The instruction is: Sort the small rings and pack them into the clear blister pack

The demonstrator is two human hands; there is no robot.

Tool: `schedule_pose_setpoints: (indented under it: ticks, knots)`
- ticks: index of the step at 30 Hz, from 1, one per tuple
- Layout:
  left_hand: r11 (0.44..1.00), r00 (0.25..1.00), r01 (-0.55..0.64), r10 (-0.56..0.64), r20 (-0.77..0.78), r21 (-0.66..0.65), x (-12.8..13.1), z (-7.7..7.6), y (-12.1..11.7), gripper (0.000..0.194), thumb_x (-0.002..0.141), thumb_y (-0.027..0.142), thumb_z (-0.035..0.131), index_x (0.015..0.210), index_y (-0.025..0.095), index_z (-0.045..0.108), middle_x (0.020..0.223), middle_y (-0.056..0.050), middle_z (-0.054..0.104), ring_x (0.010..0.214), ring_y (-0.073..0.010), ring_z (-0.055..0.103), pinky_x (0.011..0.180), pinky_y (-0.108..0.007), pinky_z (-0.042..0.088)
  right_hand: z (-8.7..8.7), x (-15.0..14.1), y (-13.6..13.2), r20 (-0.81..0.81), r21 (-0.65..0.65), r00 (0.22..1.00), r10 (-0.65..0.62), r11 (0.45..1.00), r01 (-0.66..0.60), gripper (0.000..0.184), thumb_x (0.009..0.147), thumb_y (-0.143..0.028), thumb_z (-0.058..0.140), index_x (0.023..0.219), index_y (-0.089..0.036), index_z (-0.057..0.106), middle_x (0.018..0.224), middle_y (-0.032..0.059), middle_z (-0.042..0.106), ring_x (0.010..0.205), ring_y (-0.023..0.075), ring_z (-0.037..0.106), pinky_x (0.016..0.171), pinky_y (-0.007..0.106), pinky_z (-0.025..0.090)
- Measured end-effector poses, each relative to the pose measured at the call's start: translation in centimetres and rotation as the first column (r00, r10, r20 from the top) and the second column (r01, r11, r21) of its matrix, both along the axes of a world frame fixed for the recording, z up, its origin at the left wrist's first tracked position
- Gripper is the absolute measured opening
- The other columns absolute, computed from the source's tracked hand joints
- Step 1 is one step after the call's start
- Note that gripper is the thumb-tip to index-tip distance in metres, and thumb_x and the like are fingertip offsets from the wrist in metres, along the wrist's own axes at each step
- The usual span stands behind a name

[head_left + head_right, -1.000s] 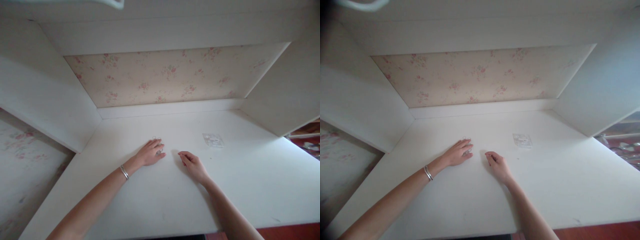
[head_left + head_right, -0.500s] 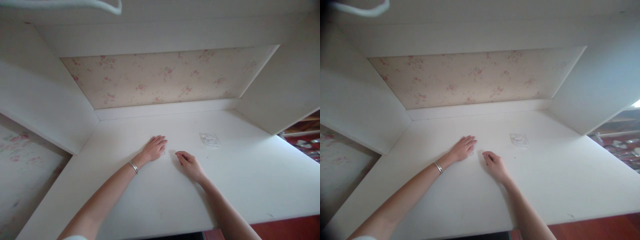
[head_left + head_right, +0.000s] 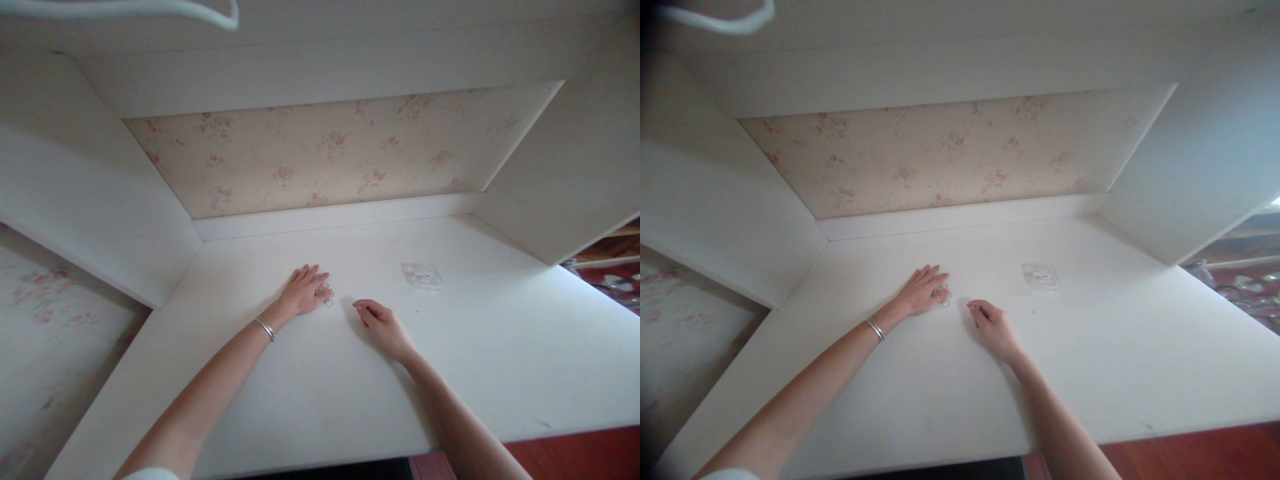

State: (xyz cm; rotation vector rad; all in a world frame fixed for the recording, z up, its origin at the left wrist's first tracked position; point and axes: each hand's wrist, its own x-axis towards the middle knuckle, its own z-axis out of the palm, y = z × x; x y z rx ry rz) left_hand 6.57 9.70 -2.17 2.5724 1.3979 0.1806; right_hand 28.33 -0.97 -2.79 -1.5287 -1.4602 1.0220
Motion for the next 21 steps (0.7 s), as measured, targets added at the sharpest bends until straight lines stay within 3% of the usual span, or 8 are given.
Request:
schedule_pose_setpoints:
  ticks: [3,8,11,14,18,21]
  knots:
    - [0.999,1.0,-0.001,0.001,-0.002,0.053,0.4,-0.4,-1.1,0.07,0.082,0.067,0.033,0.138,0.027,0.035,0.15,-0.007,0.024,0.138,-0.0291,0.018,0.111,-0.044,0.014,0.1,-0.1,-0.1,0.016,0.005,1.0,-0.003,1.0,0.003,0.037,0.084,-0.047,0.044,0.097,-0.02,0.065,0.06,-0.0023,0.05,0.057,0.013,0.047,0.054,0.025,0.034]
    - [0.994,0.998,-0.051,0.048,0.036,0.097,0.8,-0.7,-1.0,0.058,0.089,0.056,0.029,0.134,0.022,0.042,0.146,-0.007,0.033,0.136,-0.0245,0.024,0.112,-0.04,0.015,-0.1,-0.2,-0.3,0.034,0.027,0.999,-0.014,1.0,0.013,0.037,0.085,-0.046,0.043,0.098,-0.02,0.065,0.061,-0.0025,0.051,0.057,0.013,0.047,0.054,0.024,0.034]
    - [0.996,0.996,-0.056,0.05,0.08,0.073,0.6,-0.4,-0.6,0.051,0.091,0.052,0.028,0.13,0.025,0.048,0.145,-0.005,0.036,0.134,-0.0233,0.028,0.112,-0.041,0.017,-0.2,-0.3,-0.4,0.046,0.04,0.998,-0.033,0.999,0.031,0.036,0.085,-0.046,0.044,0.098,-0.02,0.065,0.061,-0.0027,0.052,0.058,0.0131,0.048,0.055,0.024,0.035]
    - [0.996,0.973,-0.077,0.066,0.222,0.039,0.1,0.5,-0.5,0.047,0.094,0.047,0.025,0.127,0.026,0.051,0.143,-0.003,0.038,0.133,-0.0205,0.03,0.111,-0.04,0.02,-0.3,-0.3,-0.5,0.045,0.051,0.998,-0.05,0.998,0.048,0.037,0.084,-0.047,0.044,0.097,-0.02,0.065,0.06,-0.0024,0.052,0.057,0.0132,0.048,0.054,0.024,0.034]
    - [0.974,0.812,-0.225,0.173,0.557,0.025,-1.8,1.9,-1.7,0.045,0.094,0.041,0.026,0.116,0.019,0.058,0.124,-0.007,0.056,0.117,-0.0163,0.048,0.101,-0.03,0.035,-0.3,-0.5,-0.5,0.039,0.041,0.997,-0.069,0.997,0.067,0.037,0.083,-0.046,0.044,0.097,-0.019,0.065,0.06,-0.002,0.052,0.055,0.013,0.047,0.052,0.024,0.033]
    - [0.946,0.69,-0.301,0.306,0.656,-0.124,-3.9,2.1,-3.8,0.041,0.091,0.044,0.034,0.107,0.017,0.061,0.099,-0.005,0.065,0.088,-0.0154,0.06,0.078,-0.026,0.046,-0.3,-0.7,-0.4,0.069,0.038,0.995,-0.072,0.997,0.069,0.037,0.083,-0.047,0.044,0.096,-0.019,0.065,0.06,-0.0018,0.053,0.056,0.0134,0.049,0.053,0.024,0.034]
